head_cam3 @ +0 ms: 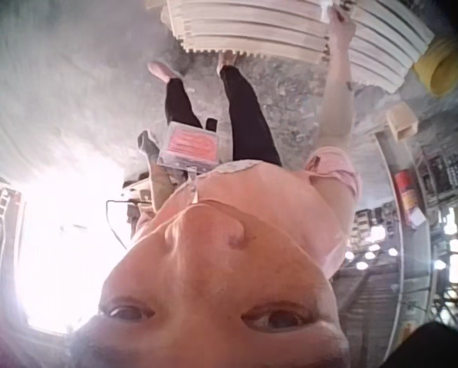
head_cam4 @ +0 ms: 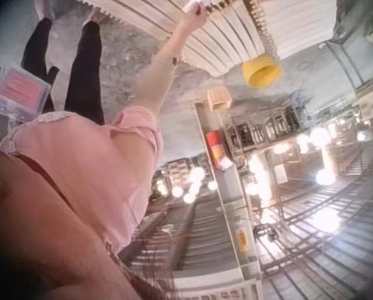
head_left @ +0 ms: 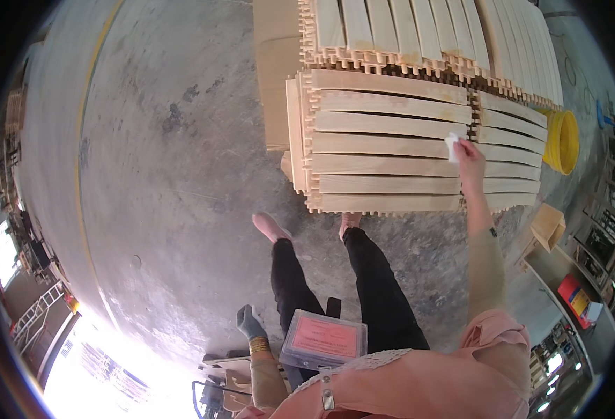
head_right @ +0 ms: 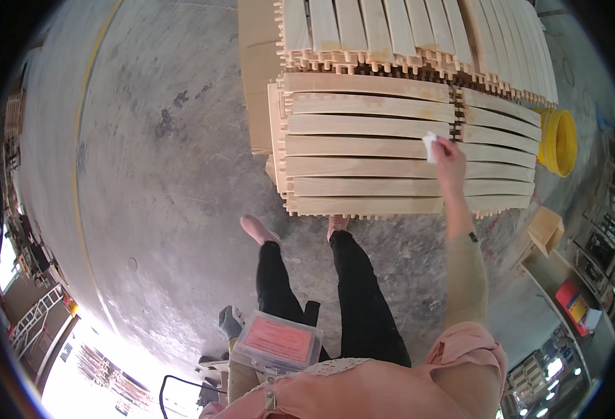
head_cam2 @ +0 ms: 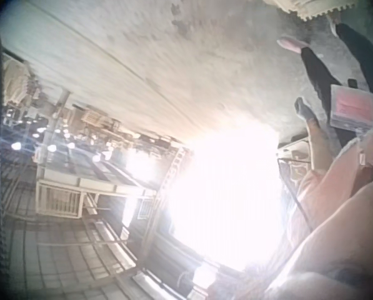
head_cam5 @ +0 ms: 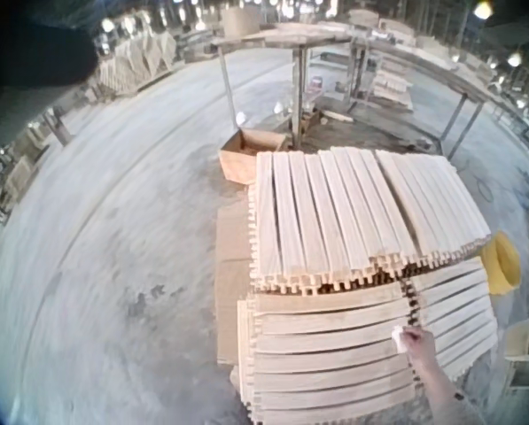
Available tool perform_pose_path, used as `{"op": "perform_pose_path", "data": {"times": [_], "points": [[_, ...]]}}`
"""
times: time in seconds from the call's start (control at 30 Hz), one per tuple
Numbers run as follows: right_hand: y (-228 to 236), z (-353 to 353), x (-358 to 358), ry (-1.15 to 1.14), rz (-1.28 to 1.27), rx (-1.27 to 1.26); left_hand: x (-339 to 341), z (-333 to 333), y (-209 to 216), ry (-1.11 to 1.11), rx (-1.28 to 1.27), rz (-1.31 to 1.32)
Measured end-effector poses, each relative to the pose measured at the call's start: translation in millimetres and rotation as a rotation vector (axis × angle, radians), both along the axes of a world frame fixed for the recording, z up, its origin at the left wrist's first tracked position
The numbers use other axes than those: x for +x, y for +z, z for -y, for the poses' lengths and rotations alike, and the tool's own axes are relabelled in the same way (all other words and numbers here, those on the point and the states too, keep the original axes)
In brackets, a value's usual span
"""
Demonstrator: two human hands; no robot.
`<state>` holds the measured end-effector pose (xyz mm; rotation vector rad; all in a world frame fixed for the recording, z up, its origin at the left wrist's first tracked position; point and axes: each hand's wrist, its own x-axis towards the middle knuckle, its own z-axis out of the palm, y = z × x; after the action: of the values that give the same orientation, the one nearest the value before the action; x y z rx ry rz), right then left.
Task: The person wipes a stack of curved wooden slats with a white cloth, then moves to a workbench and applies a yellowish liquid to small wooden pieces using a brush. The person handles the pieces one at a time, dipping the brush into a container and coating the surfaces.
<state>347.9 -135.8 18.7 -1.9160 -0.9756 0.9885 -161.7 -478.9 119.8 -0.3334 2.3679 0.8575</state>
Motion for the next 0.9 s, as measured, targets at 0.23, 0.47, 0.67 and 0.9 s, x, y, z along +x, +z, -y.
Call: {"op": "perform_pose_path", "data": {"times": [0.23,0.47,0.67,0.9], "points": [[32.7,-42.6,-138.9,-0.126,-0.135,0.224,-85.0,-13.8,-21.6,-0.013,-0.072,0.018],[16.5,-152.5,-213.2,-0.129,0.536,0.169,-211.1,-64.5,-41.4,-0.11,0.044,0.146],[15.1,-177.3,-243.1,-0.2,0.884,-0.039,-322.0,-57.6,-26.7,-0.168,0.036,0.08],[13.2,-172.2,-216.4,-0.506,0.544,-0.264,-360.6,-64.3,-36.7,-0.171,-0.043,0.069]]}}
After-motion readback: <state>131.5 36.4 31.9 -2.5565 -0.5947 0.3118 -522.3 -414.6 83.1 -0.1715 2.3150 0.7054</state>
